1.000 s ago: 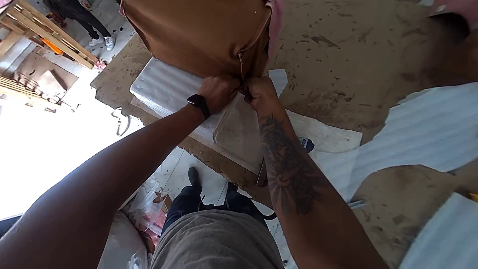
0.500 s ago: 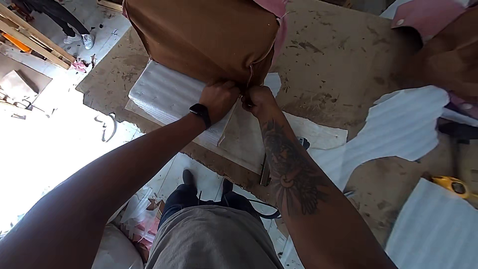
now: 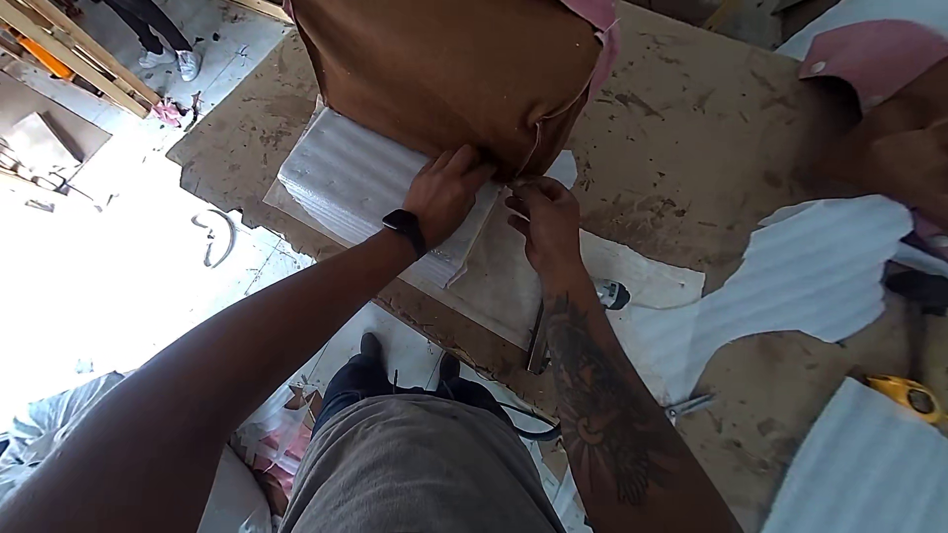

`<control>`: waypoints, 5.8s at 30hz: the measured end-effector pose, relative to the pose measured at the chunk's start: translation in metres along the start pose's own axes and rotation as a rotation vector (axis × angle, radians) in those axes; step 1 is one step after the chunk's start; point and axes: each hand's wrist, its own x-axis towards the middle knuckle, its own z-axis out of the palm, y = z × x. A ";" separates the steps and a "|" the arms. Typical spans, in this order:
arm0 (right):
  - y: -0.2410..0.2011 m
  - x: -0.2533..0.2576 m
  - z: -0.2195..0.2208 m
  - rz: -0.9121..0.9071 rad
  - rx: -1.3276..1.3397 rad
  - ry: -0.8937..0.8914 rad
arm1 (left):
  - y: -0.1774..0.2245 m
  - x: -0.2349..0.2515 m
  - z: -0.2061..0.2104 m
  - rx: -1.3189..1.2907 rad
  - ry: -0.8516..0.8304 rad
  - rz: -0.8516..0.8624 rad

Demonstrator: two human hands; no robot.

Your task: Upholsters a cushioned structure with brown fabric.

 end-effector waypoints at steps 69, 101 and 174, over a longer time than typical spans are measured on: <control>0.015 0.050 -0.011 -1.383 -0.920 0.042 | -0.023 0.049 -0.002 0.242 0.021 0.474; 0.007 0.035 -0.011 -1.358 -1.274 -0.035 | -0.008 0.034 -0.005 0.087 -0.262 0.106; -0.052 0.046 0.025 0.338 -0.218 0.100 | -0.004 0.045 -0.002 0.039 0.105 0.262</control>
